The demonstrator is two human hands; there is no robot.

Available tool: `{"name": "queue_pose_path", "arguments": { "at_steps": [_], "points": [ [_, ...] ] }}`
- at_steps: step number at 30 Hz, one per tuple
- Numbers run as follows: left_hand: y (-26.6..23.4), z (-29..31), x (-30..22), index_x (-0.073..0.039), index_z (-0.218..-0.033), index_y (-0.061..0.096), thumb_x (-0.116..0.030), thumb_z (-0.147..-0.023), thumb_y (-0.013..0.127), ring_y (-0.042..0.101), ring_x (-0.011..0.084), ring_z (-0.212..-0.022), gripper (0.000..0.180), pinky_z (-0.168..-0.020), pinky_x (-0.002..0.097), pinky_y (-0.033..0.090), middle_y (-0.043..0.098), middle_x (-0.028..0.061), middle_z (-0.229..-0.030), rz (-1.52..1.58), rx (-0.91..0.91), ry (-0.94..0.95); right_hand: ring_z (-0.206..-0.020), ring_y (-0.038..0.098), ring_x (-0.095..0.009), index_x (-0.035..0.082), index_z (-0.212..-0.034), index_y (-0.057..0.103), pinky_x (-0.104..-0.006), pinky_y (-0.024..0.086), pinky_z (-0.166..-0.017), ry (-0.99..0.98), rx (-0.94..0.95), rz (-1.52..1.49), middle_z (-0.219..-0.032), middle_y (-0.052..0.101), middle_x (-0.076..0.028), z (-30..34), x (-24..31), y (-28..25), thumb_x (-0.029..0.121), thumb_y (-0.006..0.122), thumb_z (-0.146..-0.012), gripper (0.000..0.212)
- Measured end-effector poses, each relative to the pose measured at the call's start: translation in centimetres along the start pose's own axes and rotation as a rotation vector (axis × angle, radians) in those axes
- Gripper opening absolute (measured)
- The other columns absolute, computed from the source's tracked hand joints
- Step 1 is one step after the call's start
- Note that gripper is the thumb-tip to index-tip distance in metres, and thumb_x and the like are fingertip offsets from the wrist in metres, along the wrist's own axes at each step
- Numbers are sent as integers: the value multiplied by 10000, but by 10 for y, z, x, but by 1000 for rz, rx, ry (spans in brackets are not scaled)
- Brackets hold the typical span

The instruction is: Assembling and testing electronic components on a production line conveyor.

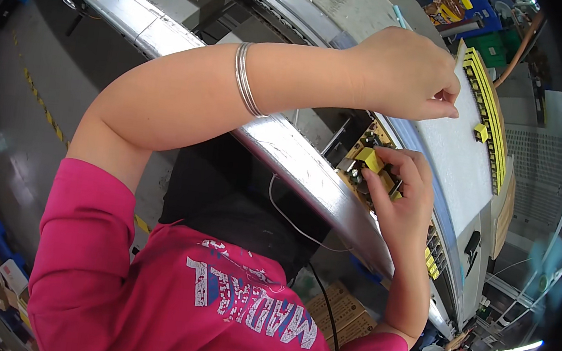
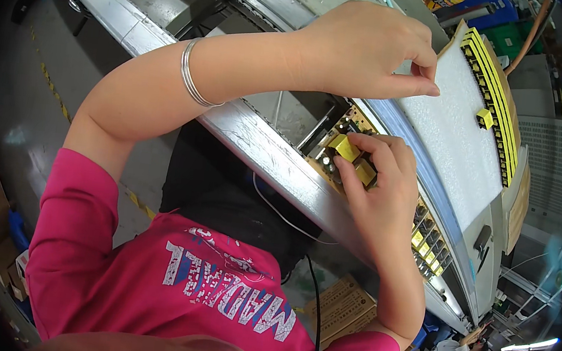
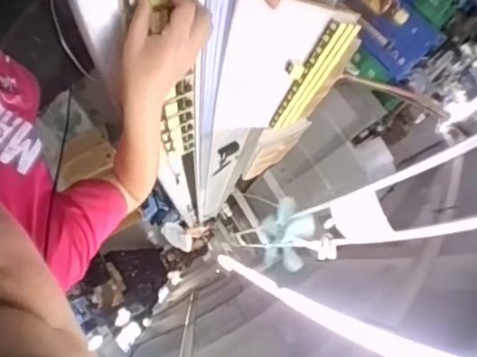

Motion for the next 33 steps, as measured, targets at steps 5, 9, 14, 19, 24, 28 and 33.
{"name": "queue_pose_path", "arguments": {
  "at_steps": [5,9,14,19,24,28,33],
  "points": [
    [1,0,-1,-186,-823,764,-425,-962,645,637,176,-694,301,-613,299,487,667,-50,-851,-13,26,4,-893,570,-218,-5,-1084,717,-302,468,-816,-16,30,30,-1004,617,-91,-1,7,0,61,736,-860,235],
    [3,-1,-1,-185,-821,762,-427,-964,641,637,179,-694,306,-618,298,490,665,-49,-850,-18,43,3,-887,573,-224,-5,-1080,723,-305,472,-810,2,28,48,-1001,616,-96,1,6,-1,54,733,-861,227],
    [6,-1,-1,-181,-819,759,-436,-968,631,633,182,-693,321,-627,295,491,664,-47,-857,-14,58,3,-875,576,-225,-5,-1087,724,-308,474,-795,35,28,42,-1002,617,-98,4,2,-3,43,724,-865,227],
    [5,-6,-10,-184,-821,758,-401,-956,658,630,180,-703,274,-642,284,489,668,-51,-877,-39,47,29,-879,593,-243,14,-1127,722,-324,481,-803,46,42,30,-1011,625,-99,11,-3,-6,61,722,-870,261],
    [-77,16,16,-203,-847,765,-290,-908,731,628,152,-778,111,-698,288,489,678,-64,-904,-194,-213,77,-910,593,-270,24,-1174,715,-360,482,-829,-100,-110,68,-1039,642,-119,27,8,-19,42,706,-857,318],
    [-156,52,28,-227,-897,774,-151,-843,805,625,105,-908,99,-789,312,494,691,-79,-932,-180,-653,283,-978,569,-279,52,-1181,688,-385,460,-887,-211,-230,186,-1082,613,-108,64,-2,-27,35,640,-875,310],
    [-286,130,205,-37,-1265,608,-259,-937,672,577,323,-1145,401,-1044,423,427,599,173,-1225,-767,-789,-236,-973,555,-273,88,-1171,681,-407,447,-876,-435,-155,233,-1105,614,-101,83,12,6,106,684,-846,326]
  ]
}}
Point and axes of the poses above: each hand's wrist, its own z-axis away from the middle knuckle, its own y-axis out of the palm, x = y × z, the point moved 7 cm from there along -z, towards the middle knuckle
